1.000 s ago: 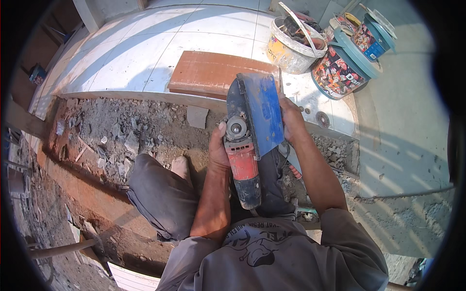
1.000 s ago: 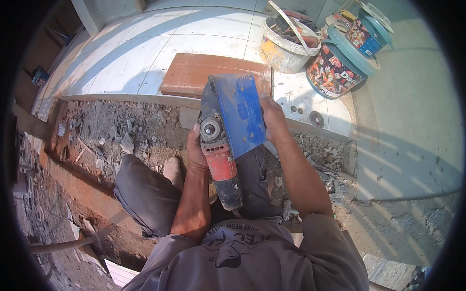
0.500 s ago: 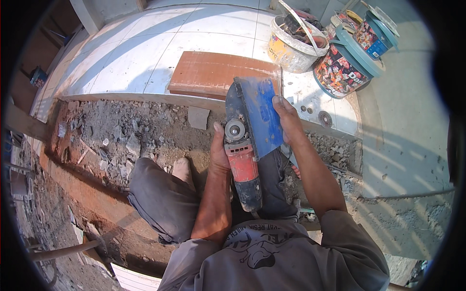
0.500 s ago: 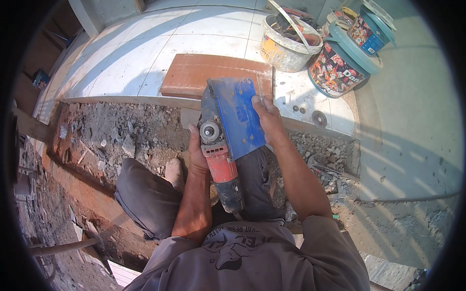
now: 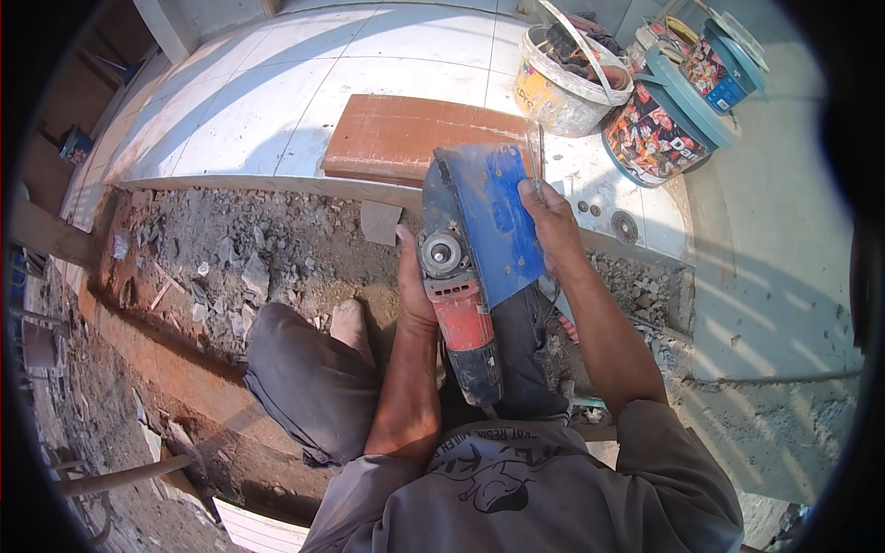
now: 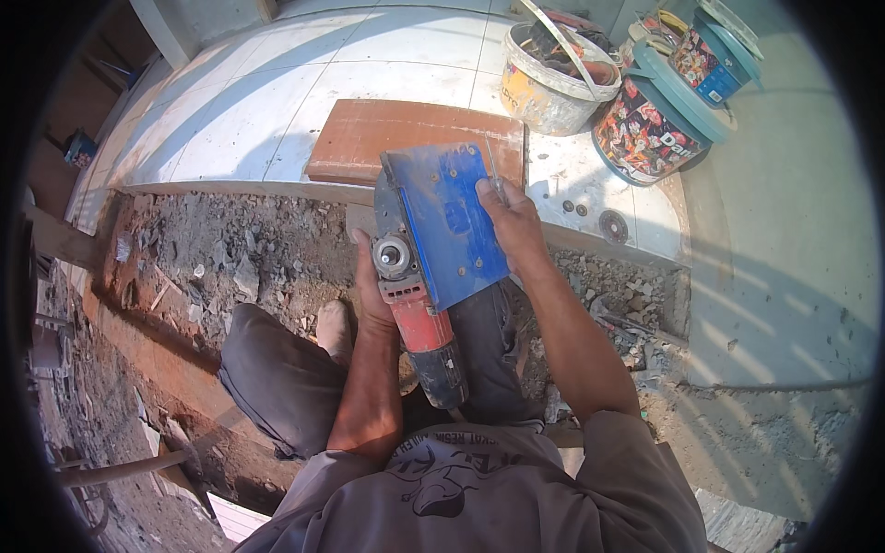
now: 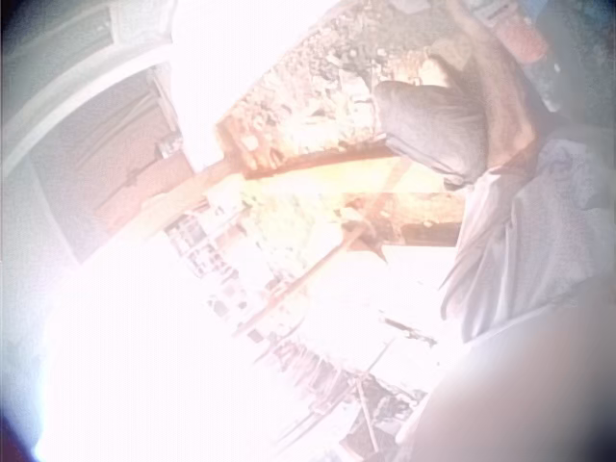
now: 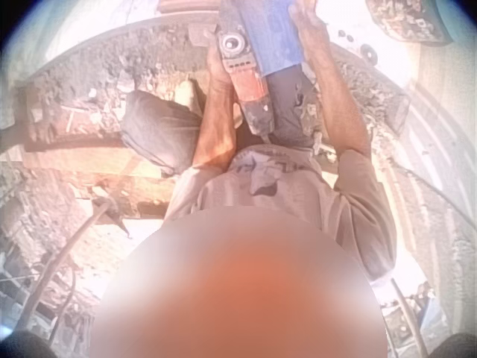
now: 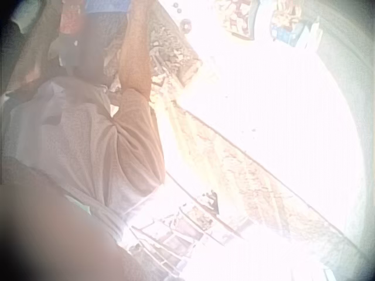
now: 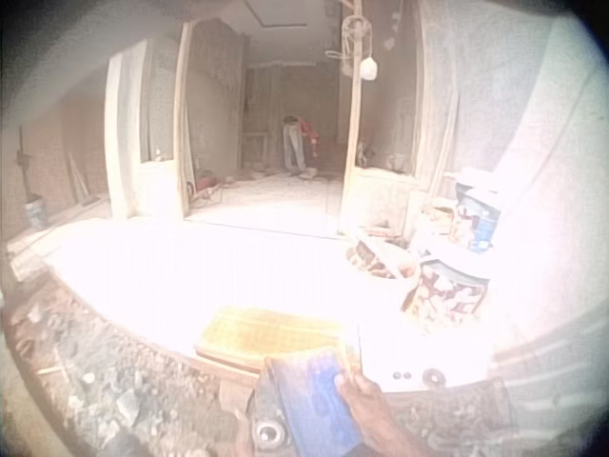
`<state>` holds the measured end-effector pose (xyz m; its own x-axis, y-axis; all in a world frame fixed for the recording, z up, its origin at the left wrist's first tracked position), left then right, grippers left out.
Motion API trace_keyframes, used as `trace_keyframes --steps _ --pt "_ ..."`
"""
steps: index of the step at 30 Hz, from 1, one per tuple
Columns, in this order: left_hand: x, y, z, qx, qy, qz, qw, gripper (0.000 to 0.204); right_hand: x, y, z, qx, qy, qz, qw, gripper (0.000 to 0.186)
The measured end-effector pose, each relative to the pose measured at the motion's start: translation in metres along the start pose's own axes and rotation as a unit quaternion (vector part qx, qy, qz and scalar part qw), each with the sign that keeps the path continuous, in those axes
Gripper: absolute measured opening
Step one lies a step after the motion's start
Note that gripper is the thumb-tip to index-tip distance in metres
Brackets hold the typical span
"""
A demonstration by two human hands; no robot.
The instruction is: Cutting a tile or masonry piece using an angle grinder.
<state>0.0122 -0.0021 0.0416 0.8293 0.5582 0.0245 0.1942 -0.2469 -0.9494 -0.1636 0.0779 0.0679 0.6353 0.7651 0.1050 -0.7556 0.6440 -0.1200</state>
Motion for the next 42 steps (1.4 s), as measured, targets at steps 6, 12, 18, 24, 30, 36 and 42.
trace_keyframes --steps 6,12,18,24,30,36,42 --pt "-0.004 0.003 -0.005 -0.009 0.033 -0.005 0.999 0.05 0.0 0.0 0.004 -0.005 -0.012 0.003 1.0 0.036" --pt "-0.003 -0.009 -0.007 -0.005 0.029 -0.026 0.999 0.049 0.0 -0.004 0.006 -0.006 -0.006 -0.001 1.0 0.037" --pt "-0.004 -0.002 -0.007 -0.017 0.019 -0.013 1.0 0.048 0.001 -0.004 0.011 0.003 -0.003 0.024 1.0 0.035" --pt "-0.003 0.006 -0.008 -0.002 0.028 0.008 1.0 0.047 0.001 -0.004 0.011 0.013 -0.016 0.028 0.999 0.037" --pt "-0.003 -0.014 -0.007 -0.012 0.018 -0.045 0.999 0.046 -0.004 0.002 0.003 0.027 -0.019 0.022 0.999 0.048" --pt "-0.004 0.004 -0.006 -0.021 0.035 -0.021 0.999 0.048 0.0 -0.002 0.01 0.031 -0.032 0.04 0.998 0.049" --pt "-0.007 0.008 0.0 0.015 0.033 -0.014 0.999 0.048 -0.005 0.003 0.001 0.044 -0.041 0.004 0.998 0.043"
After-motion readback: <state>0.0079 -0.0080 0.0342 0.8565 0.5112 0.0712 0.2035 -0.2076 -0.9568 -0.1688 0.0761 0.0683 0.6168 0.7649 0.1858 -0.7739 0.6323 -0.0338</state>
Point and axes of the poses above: each hand's wrist, its own x-axis away from the middle knuckle, its own y-axis out of the back of the hand, z = x × y, the point moved 1 cm from there along -x, towards the middle knuckle, and after that the axes turned 5 degrees about z, right-handed, at the moved point
